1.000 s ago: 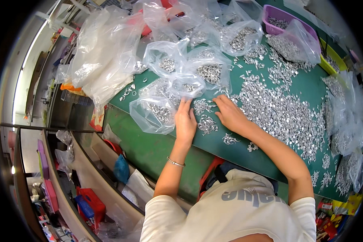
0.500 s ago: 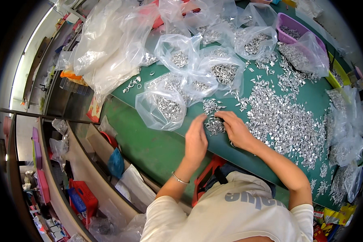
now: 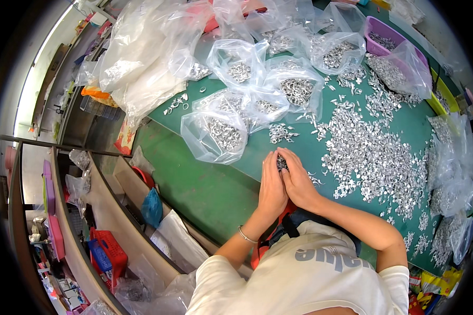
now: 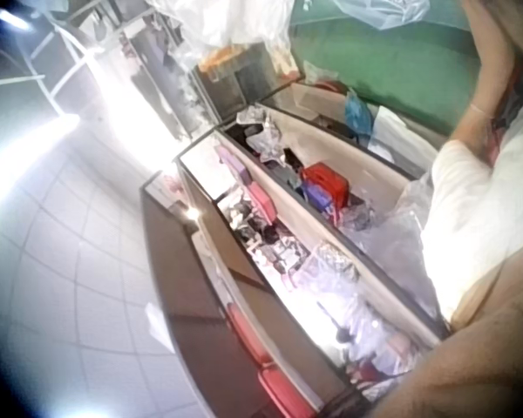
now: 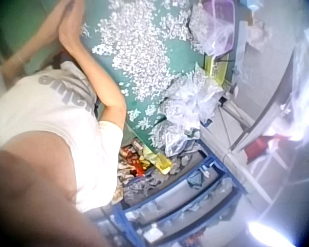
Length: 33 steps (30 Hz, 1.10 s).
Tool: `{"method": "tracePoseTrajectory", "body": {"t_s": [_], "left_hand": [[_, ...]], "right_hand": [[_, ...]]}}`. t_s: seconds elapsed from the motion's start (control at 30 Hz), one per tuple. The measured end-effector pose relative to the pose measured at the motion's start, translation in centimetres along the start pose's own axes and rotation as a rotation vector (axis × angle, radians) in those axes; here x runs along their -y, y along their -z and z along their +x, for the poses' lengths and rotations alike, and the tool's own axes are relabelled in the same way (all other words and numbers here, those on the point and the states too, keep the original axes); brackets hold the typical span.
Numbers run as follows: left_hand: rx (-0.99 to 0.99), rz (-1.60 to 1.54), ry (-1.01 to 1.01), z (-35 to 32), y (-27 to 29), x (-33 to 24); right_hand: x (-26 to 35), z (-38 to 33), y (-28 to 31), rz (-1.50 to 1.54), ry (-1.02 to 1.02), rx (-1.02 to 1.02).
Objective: The person assembles small silver metal components by hand on a green workbench. They pick up individual pieces from a large pile, connect them together, and place the finished assemblies into a clear plastic bag.
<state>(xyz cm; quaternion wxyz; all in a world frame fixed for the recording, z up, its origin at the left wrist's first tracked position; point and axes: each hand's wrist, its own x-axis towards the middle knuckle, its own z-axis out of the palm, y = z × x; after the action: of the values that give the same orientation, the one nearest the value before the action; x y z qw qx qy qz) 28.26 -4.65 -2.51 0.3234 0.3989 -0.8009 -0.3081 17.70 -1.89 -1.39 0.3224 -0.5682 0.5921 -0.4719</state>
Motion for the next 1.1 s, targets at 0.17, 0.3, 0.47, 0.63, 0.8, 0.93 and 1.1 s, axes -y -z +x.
{"method": "tracePoseTrajectory", "body": {"t_s": [0.17,0.3,0.47,0.63,0.8,0.93,1.1], "left_hand": [[-0.439,-0.225,0.092,-1.9,-1.3,0.9],[-0.989,-0.842,0.286,-1.3,-2.9,-0.7],[-0.940,-0.844,0.258,-0.6,-3.3,-0.7],[-0.957,-0.881,0.287,-1.2,-3.4,-0.6],[-0.999,-0.964,0.322,-2.0,-3.3,-0.3],[-1.038,-1.058,0.363,-1.8,-2.5,0.6],[-1.092,-1.264,0.456,-1.7,-1.5,1.0]], "right_hand": [[0.6,-0.3,-0.9,-0.020,0.007,0.045],[0.4,0.0,-1.4,-0.096,0.025,-0.009],[0.2,0.0,-2.6,-0.108,0.074,0.007],[0.8,-0.2,-3.1,-0.020,0.125,0.172],[1.7,-0.4,-3.7,0.111,0.240,0.303],[1.7,0.0,-4.3,0.236,0.126,0.437],[1.0,-0.1,-5.5,0.448,-0.070,0.458]]}}
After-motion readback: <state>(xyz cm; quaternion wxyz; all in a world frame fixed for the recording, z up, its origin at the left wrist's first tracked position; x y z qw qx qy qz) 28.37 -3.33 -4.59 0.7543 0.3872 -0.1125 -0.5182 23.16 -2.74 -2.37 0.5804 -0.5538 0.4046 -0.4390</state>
